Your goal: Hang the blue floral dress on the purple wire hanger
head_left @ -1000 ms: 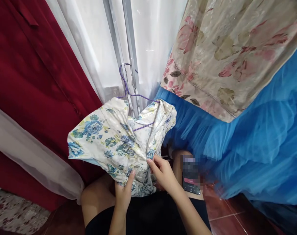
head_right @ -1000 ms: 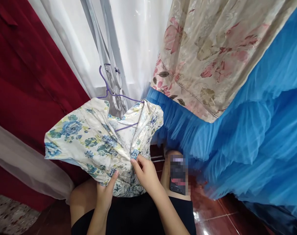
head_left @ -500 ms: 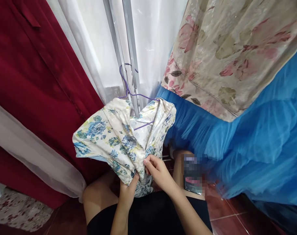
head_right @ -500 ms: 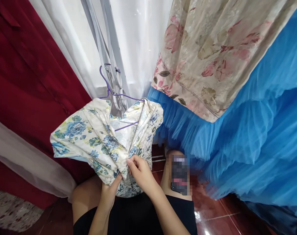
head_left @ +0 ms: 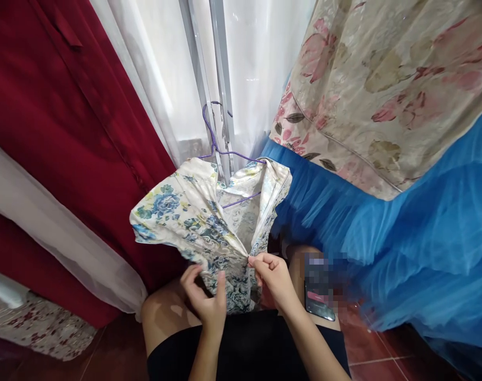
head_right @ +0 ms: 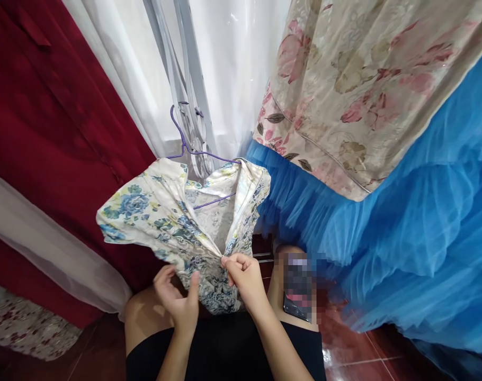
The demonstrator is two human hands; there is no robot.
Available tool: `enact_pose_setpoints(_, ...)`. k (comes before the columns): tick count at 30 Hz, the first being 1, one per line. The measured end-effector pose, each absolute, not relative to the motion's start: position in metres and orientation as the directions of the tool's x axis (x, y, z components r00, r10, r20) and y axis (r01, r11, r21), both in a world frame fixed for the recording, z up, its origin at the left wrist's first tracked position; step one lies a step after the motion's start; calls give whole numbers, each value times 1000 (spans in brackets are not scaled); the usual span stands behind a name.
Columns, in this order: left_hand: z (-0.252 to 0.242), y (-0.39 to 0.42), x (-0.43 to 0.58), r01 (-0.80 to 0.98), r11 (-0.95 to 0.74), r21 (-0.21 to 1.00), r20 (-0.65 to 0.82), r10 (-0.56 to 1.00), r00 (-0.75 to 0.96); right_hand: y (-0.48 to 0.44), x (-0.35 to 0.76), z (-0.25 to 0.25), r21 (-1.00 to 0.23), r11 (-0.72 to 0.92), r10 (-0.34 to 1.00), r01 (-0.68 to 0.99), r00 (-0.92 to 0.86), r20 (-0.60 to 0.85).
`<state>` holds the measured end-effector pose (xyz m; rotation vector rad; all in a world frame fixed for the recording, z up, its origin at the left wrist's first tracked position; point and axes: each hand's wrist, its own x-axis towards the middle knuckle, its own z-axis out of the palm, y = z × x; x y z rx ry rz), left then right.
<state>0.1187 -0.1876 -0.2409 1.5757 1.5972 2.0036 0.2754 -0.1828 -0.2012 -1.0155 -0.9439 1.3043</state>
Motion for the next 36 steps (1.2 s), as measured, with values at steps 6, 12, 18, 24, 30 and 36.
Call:
enact_pose_setpoints(6, -228, -175, 142, 580, -523, 625, 671, 739, -57, -193, 261, -182, -949, -42, 999, -311, -29, -35)
enact_pose_setpoints(12, -231, -171, 146, 467, -569, 677, 646, 763, -6, -175, 263, -154, -918, 54, 994, -392, 111, 12)
enact_pose_setpoints(18, -242, -170, 138, 434, -521, 735, 575, 818, 8, -103, 273, -61, -877, 246, 969, -414, 71, 239)
enact_pose_setpoints(24, -243, -160, 132, 478, -483, 734, 509, 857, 83, -79, 264, -16, -871, 368, 929, -324, 82, 362)
enact_pose_setpoints(30, -143, -118, 115, 400, -656, 640, 684, 724, 91, -100, 261, -47, -877, 411, 912, -248, 106, 397)
enact_pose_setpoints(36, -37, -86, 117, 491, -786, 376, 812, 535, 233, -105, 262, -45, -870, 468, 884, -155, 72, 462)
